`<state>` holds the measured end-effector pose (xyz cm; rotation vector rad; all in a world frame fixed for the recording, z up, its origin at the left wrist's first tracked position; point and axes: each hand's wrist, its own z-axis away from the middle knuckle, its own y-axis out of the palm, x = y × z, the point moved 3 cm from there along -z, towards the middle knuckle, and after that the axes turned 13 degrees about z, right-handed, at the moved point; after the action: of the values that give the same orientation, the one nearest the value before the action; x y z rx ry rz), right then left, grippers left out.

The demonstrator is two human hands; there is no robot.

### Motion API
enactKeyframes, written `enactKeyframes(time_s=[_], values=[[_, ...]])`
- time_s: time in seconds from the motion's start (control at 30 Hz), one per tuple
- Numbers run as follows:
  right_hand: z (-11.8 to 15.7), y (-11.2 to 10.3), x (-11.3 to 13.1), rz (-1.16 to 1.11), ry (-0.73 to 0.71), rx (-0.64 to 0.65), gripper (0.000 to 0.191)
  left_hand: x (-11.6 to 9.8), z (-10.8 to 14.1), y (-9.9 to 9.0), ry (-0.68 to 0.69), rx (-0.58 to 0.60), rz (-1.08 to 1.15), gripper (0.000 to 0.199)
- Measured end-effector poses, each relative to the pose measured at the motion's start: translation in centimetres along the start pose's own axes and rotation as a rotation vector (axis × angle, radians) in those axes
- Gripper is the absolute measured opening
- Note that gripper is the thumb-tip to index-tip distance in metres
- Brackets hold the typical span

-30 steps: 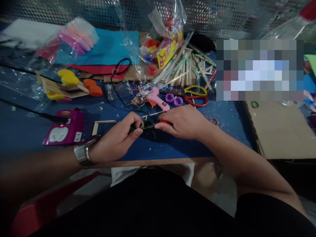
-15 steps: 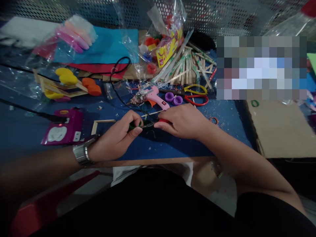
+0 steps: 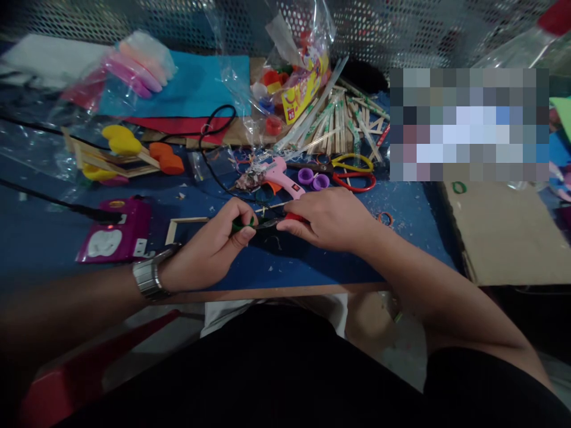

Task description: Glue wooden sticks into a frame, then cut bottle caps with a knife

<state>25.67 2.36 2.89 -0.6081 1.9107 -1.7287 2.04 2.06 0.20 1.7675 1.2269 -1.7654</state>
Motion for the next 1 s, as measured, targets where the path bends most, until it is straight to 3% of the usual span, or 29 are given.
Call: enactKeyframes(time_s=[1.0], values=[[-0.08,-0.24,0.22,0.057,0.018,-0.086,0.076,0.22,-0.27,-0.39,-0.034,-0.020,0.076,0.018]])
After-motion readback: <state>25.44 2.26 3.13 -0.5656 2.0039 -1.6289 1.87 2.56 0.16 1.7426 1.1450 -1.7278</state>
